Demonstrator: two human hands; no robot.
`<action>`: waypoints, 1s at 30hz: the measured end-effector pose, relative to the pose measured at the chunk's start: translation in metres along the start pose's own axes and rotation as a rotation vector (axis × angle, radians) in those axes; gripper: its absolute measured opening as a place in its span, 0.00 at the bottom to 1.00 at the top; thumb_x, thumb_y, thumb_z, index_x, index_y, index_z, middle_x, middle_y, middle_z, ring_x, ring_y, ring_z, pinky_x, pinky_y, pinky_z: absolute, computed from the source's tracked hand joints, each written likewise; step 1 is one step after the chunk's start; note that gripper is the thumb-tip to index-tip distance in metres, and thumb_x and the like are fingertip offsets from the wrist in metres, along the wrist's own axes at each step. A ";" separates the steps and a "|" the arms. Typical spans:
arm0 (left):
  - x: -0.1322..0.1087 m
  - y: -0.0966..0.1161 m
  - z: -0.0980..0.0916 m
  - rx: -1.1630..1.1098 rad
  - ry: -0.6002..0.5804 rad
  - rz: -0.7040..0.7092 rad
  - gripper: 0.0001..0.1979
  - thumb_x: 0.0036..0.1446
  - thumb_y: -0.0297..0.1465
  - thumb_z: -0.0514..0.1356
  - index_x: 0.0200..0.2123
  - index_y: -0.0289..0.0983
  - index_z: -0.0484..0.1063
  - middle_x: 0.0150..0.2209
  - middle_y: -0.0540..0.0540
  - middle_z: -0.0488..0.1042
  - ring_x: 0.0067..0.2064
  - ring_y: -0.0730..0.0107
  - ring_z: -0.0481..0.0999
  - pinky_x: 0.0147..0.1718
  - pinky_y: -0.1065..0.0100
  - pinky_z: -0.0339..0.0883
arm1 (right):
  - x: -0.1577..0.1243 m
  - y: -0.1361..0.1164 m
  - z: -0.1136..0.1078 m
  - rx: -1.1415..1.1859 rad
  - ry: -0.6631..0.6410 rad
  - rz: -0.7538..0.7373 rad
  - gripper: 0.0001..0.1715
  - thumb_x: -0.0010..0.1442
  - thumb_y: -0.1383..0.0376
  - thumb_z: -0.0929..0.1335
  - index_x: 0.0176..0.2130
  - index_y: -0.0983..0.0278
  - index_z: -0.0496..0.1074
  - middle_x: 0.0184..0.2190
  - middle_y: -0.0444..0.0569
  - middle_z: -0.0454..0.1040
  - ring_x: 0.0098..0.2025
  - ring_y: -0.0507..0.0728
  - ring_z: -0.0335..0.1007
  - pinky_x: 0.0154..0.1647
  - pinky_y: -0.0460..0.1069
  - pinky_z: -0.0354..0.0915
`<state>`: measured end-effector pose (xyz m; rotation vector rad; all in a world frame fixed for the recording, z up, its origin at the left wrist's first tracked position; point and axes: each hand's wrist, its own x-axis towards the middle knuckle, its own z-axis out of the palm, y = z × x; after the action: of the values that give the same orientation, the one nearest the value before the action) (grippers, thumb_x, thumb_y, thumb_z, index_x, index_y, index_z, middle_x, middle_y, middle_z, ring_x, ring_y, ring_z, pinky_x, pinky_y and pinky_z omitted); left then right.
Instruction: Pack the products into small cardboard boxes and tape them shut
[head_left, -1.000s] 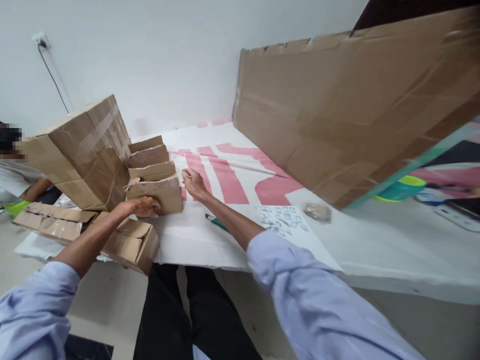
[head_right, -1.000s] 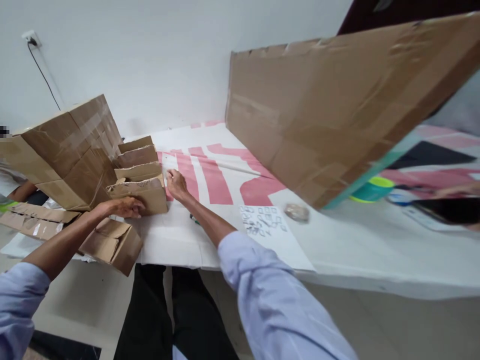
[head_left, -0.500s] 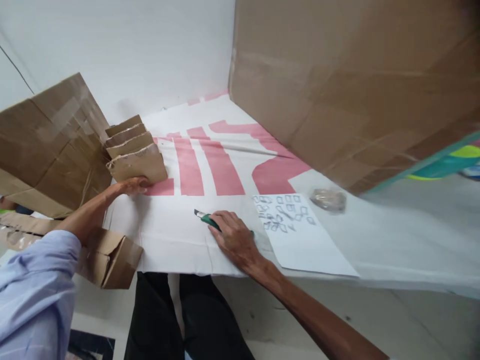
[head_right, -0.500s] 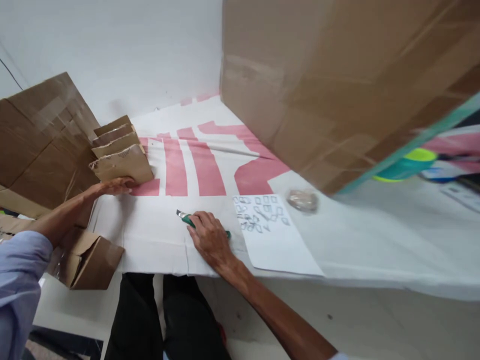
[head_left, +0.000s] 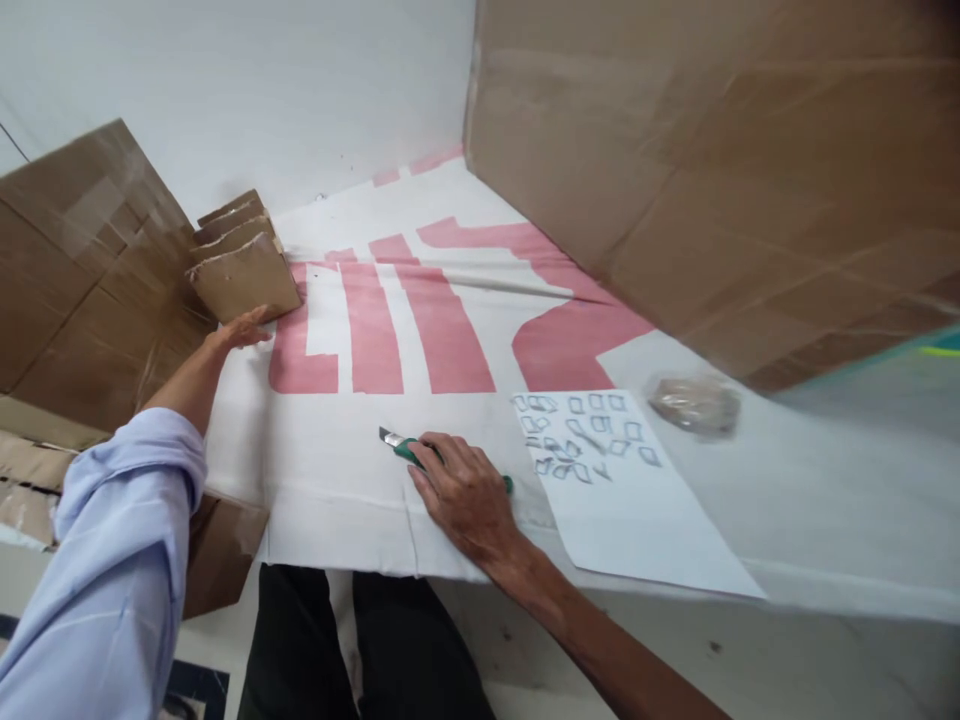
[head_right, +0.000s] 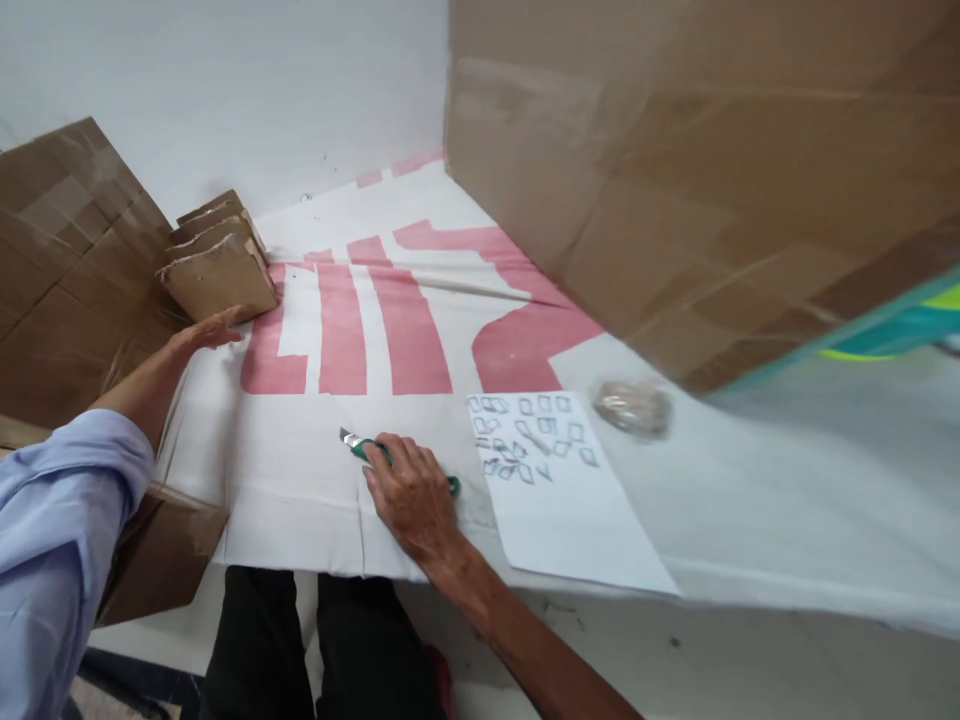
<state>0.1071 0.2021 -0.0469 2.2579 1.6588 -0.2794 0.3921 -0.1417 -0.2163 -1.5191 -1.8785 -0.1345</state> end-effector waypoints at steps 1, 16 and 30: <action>-0.009 0.005 -0.008 0.004 0.013 0.010 0.46 0.61 0.37 0.67 0.76 0.34 0.49 0.69 0.31 0.69 0.66 0.47 0.71 0.59 0.58 0.69 | 0.000 0.000 0.000 0.011 -0.005 0.002 0.15 0.69 0.68 0.65 0.51 0.59 0.77 0.48 0.56 0.79 0.47 0.65 0.73 0.46 0.58 0.66; -0.340 -0.012 -0.038 -0.004 -0.205 0.122 0.65 0.43 0.41 0.79 0.78 0.46 0.48 0.76 0.37 0.59 0.73 0.36 0.63 0.66 0.48 0.65 | -0.006 0.002 0.004 0.052 -0.030 0.030 0.12 0.64 0.66 0.66 0.45 0.61 0.77 0.43 0.57 0.78 0.47 0.66 0.70 0.43 0.55 0.63; -0.341 -0.001 0.070 0.195 0.081 0.213 0.60 0.47 0.47 0.75 0.76 0.39 0.49 0.72 0.29 0.63 0.72 0.31 0.60 0.70 0.37 0.48 | 0.032 -0.025 -0.006 0.223 0.050 0.072 0.13 0.64 0.63 0.65 0.43 0.63 0.78 0.42 0.58 0.78 0.46 0.65 0.71 0.49 0.60 0.70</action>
<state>0.0047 -0.1270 0.0050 2.5981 1.4674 -0.3137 0.3711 -0.1262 -0.1850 -1.4146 -1.7342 0.0676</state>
